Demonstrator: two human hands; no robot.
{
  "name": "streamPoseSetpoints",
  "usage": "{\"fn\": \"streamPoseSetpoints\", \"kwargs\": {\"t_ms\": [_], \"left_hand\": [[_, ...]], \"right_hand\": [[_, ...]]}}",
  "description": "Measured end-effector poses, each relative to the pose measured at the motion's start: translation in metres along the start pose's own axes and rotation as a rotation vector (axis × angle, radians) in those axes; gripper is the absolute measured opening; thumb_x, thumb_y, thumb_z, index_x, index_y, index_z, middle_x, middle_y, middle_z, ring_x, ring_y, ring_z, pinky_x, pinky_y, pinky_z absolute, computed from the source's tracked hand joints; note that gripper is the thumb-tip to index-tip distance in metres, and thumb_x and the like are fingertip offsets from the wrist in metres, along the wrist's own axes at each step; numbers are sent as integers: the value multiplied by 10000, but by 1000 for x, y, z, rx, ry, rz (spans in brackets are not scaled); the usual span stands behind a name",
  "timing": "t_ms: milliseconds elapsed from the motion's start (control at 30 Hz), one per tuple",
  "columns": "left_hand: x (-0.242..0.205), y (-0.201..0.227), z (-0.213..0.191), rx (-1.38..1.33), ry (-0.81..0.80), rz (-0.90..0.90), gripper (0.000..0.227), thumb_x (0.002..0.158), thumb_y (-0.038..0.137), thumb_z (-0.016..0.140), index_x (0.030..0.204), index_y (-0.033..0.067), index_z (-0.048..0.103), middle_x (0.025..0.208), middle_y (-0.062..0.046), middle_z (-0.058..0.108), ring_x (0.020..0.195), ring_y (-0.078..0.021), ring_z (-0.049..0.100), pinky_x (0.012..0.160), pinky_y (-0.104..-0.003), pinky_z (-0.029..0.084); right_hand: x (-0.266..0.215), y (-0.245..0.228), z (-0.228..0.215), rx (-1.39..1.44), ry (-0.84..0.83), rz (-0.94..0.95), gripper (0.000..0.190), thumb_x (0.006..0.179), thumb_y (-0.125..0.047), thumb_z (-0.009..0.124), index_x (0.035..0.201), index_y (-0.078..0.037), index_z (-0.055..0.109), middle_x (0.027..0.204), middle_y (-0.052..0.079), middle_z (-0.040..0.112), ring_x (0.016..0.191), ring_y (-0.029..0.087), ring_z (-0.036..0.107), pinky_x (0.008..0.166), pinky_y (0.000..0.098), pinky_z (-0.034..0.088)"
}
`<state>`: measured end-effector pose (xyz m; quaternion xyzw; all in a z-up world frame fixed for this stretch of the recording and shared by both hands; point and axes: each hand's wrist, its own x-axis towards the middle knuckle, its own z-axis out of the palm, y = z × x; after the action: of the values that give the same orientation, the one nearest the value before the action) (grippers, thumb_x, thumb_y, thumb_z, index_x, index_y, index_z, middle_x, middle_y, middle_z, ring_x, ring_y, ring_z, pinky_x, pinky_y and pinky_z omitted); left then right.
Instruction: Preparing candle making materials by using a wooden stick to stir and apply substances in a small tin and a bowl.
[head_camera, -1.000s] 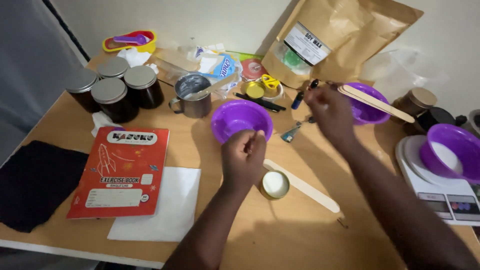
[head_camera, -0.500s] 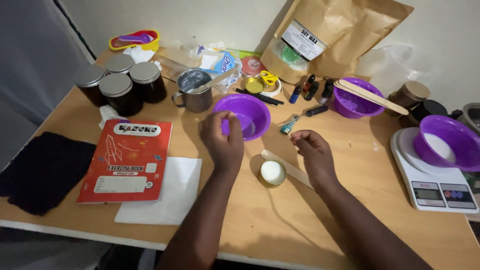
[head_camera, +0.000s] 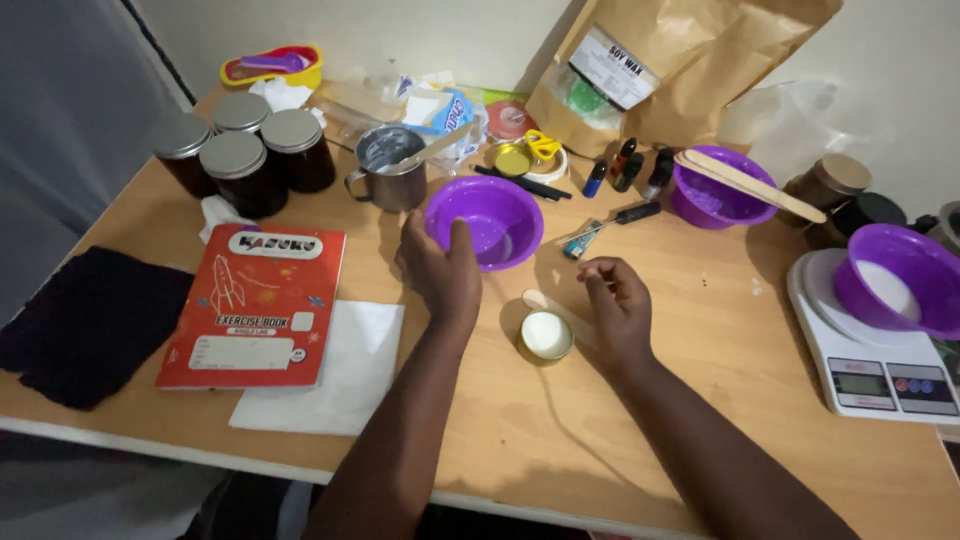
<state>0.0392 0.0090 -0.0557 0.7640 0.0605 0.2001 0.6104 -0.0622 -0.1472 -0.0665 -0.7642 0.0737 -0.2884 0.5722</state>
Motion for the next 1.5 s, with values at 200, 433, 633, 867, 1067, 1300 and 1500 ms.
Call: {"fn": "streamPoseSetpoints", "kwargs": {"t_ms": [200, 433, 633, 867, 1067, 1300, 1500], "left_hand": [[-3, -1, 7, 58, 10, -45, 579, 802, 359, 580, 1284, 55, 479, 1199, -225, 543, 1176, -422, 448, 999, -576, 283], [-5, 3, 7, -88, 37, -7, 543, 764, 230, 611, 1241, -6, 501, 1113, -288, 579, 1101, -493, 520, 955, -594, 350], [-6, -6, 13, -163, 35, 74, 522, 730, 105, 577, 1217, -64, 495, 1133, -332, 567, 1087, -522, 544, 918, -586, 436], [-9, 5, 8, -171, -55, -2, 567, 718, 42, 535, 1276, -33, 472, 1195, -281, 550, 1163, -476, 519, 968, -558, 424], [-5, -18, 24, -117, -6, 58, 534, 722, 16, 521, 1255, -3, 513, 1166, -250, 584, 1132, -450, 551, 939, -510, 467], [-9, -18, 25, -89, -3, 93, 514, 724, 13, 530, 1238, 28, 524, 1137, -242, 599, 1111, -441, 561, 915, -513, 476], [-13, -21, 30, -89, -39, 133, 523, 705, 39, 531, 1228, 45, 537, 1088, -211, 624, 1036, -421, 607, 860, -482, 502]], "right_hand": [[6, 1, 2, -24, -28, -14, 134, 959, -106, 512, 944, -75, 641, 810, 69, 596, 824, 163, 500, 809, 326, 371], [5, 4, 3, -47, -54, 10, 126, 944, -87, 530, 951, -75, 655, 791, 78, 610, 781, 164, 506, 768, 327, 401], [6, 8, 4, -12, -62, 25, 121, 937, -89, 529, 945, -70, 648, 799, 80, 611, 793, 168, 515, 759, 326, 429], [8, 12, 3, -17, -69, 5, 120, 932, -68, 532, 935, -61, 652, 778, 93, 619, 781, 187, 564, 745, 351, 465], [7, 11, 5, 84, -16, 47, 116, 924, -34, 540, 922, -45, 656, 717, 57, 567, 663, 105, 493, 622, 246, 423], [6, 6, 2, 90, -28, 47, 116, 920, -9, 550, 895, -29, 662, 661, 59, 561, 560, 89, 482, 556, 232, 433], [8, -1, 4, 84, 4, 39, 102, 896, 11, 581, 856, -10, 672, 618, 51, 501, 623, 108, 466, 617, 259, 418]]}}
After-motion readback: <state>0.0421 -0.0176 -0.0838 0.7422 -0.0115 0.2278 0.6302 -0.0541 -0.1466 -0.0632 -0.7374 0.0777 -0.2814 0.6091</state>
